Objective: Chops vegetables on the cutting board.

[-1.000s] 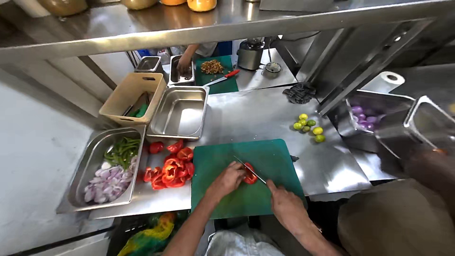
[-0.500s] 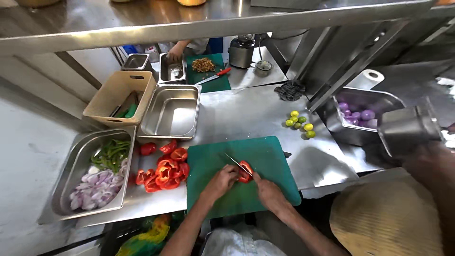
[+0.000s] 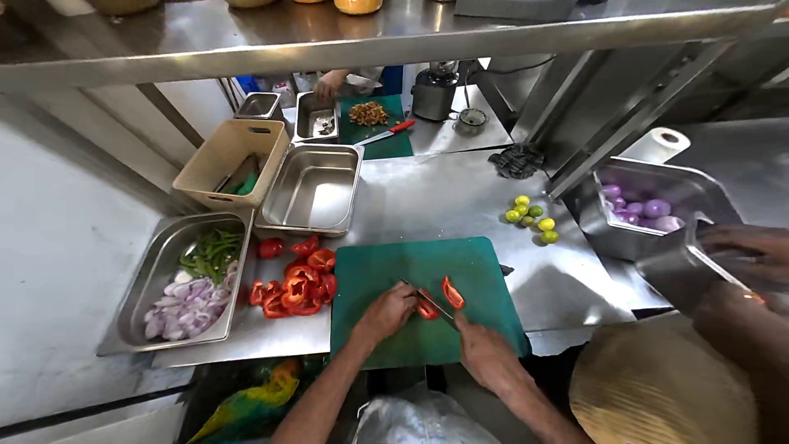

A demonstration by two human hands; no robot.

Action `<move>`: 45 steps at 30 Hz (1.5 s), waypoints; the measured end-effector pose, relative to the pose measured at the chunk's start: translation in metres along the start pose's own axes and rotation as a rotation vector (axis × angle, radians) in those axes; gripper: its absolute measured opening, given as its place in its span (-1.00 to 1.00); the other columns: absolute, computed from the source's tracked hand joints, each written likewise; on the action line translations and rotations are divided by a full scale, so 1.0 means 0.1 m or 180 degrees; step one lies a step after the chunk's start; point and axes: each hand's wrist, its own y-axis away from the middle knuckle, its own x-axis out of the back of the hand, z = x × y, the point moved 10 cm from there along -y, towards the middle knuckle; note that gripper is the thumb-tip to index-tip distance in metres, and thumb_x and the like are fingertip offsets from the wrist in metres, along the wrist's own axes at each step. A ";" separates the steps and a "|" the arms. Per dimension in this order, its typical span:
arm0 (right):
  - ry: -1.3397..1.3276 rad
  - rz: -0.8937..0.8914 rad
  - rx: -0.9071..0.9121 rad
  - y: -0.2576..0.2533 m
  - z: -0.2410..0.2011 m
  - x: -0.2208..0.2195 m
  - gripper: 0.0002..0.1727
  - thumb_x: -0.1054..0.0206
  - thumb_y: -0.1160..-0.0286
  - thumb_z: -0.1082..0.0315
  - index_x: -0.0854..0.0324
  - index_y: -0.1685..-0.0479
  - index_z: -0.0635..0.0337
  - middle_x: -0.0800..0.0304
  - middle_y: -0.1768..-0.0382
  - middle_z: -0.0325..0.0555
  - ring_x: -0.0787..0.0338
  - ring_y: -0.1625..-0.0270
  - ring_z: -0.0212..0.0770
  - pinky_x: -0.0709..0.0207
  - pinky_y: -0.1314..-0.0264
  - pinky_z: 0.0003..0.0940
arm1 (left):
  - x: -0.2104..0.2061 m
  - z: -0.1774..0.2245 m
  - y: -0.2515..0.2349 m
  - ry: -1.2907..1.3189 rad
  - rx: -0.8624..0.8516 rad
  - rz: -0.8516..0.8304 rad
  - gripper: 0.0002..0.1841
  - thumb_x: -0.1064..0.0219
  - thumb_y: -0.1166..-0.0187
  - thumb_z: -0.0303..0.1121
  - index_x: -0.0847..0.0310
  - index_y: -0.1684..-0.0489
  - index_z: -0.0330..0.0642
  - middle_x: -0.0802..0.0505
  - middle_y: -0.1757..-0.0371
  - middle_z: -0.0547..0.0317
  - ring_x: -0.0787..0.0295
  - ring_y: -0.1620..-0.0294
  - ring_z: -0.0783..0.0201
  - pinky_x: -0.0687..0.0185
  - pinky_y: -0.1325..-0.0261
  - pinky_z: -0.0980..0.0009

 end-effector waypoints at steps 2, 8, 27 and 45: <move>-0.0159 -0.0009 0.0028 -0.19 -0.05 -0.16 -0.45 -0.04 -0.75 0.34 -0.20 -0.73 0.06 -0.79 -0.10 0.24 -0.84 -0.13 0.27 -0.69 -0.15 0.21 | -0.03 0.03 -0.05 0.0038 0.0051 -0.0157 -0.74 -0.17 -0.74 -0.40 -0.82 -0.01 -0.26 -0.81 -0.27 0.02 -0.65 -0.45 0.09 -0.47 -0.61 0.25; -0.0361 0.0132 0.0158 -0.40 0.02 -0.37 -0.49 -0.03 -0.76 0.29 -0.20 -0.68 0.05 -0.80 -0.01 0.19 -0.87 -0.05 0.22 -0.71 -0.09 0.17 | -0.05 0.00 0.03 0.0007 0.0171 -0.0264 -0.77 -0.23 -0.69 -0.41 -0.82 -0.05 -0.25 -0.80 -0.26 -0.02 -0.66 -0.42 0.07 -0.49 -0.59 0.23; -0.0365 0.0460 -0.0107 0.06 0.26 -0.16 -0.49 0.03 -0.82 0.23 -0.24 -0.71 0.03 -0.82 0.05 0.17 -0.87 -0.04 0.21 -0.70 -0.13 0.13 | -0.17 0.10 0.07 -0.0211 0.0099 0.0228 -0.66 -0.27 -0.71 -0.14 -0.79 -0.14 -0.18 -0.82 -0.25 -0.02 -0.73 -0.35 0.08 -0.60 -0.50 0.24; -0.0361 0.0051 -0.0042 -0.22 0.16 -0.50 -0.41 -0.04 -0.75 0.34 -0.11 -0.78 0.01 -0.81 -0.03 0.23 -0.85 -0.09 0.27 -0.69 -0.16 0.19 | -0.25 0.03 0.03 0.0048 0.0552 -0.0340 -0.62 -0.24 -0.73 -0.12 -0.78 -0.13 -0.26 -0.78 -0.25 -0.10 -0.76 -0.28 0.06 -0.63 -0.45 0.20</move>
